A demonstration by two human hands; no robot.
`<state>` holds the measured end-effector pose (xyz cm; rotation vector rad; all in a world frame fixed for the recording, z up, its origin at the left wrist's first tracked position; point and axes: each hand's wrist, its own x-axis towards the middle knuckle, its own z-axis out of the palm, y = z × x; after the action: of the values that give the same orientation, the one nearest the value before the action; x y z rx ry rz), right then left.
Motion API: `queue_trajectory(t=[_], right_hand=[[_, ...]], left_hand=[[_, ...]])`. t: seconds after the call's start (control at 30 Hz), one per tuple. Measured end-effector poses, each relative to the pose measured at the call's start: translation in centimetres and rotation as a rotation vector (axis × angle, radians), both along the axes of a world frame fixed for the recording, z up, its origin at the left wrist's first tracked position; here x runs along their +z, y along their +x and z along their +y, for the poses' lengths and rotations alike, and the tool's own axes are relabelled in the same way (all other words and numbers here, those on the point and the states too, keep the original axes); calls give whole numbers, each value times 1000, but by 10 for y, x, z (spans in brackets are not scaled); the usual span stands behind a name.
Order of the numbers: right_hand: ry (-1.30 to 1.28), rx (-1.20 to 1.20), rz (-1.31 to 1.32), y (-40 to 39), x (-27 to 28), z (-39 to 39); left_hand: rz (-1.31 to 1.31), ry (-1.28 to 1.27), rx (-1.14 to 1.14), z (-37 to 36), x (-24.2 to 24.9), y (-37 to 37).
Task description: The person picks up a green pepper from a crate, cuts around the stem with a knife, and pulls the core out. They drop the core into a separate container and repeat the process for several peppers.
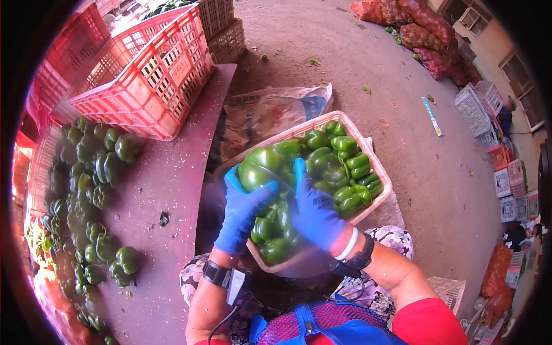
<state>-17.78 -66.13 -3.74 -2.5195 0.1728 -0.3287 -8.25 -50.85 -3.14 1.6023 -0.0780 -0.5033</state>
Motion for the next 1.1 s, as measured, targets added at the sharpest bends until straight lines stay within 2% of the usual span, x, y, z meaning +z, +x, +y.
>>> queue_trajectory(t=[0.07,0.13,0.17,0.3,0.37,0.4,0.43,0.5,0.53,0.57,0.63,0.7,0.73,0.77,0.83,0.93,1.03,1.1], right_hand=[[55,-58,256,4,14,7],[105,-54,247,5,10,10],[132,-52,243,5,6,12],[-204,-10,-13,7,-22,9],[-239,-2,-128,9,-41,7],[-226,-17,-142,6,-53,8],[-212,-29,-154,4,-70,8],[-209,86,128,2,-90,2],[-190,94,112,-1,-94,2],[-176,87,88,-3,-97,0],[-217,67,86,-5,-99,-3],[-325,37,115,-1,-99,-7],[-300,-18,102,-1,-95,-7],[-228,-35,130,-1,-91,-9],[-86,-68,193,-1,-74,-11],[100,-86,229,-6,-40,-9],[167,-21,227,-9,-19,-7],[145,-15,206,-11,-21,-9]], left_hand=[[-167,96,16,-3,-3,-5],[-429,230,57,-7,-14,-11],[-417,226,64,-9,-16,-11],[-304,116,71,-5,-15,-9],[-13,-84,82,1,-4,-3],[134,-322,142,4,-2,3],[152,-450,221,9,-5,9],[-5,-430,143,6,-1,5],[-60,-322,126,2,-2,1],[-8,-337,146,1,1,-1],[-64,-295,139,2,7,-1],[-262,-181,2,1,-2,-1],[-440,-171,-39,-5,-7,0],[-617,52,-97,-2,-11,1],[-722,184,-45,-5,-1,-9],[-967,233,-85,-6,10,-11],[-1149,251,-161,-12,-1,-14],[-1169,335,-184,-14,-2,-16]])
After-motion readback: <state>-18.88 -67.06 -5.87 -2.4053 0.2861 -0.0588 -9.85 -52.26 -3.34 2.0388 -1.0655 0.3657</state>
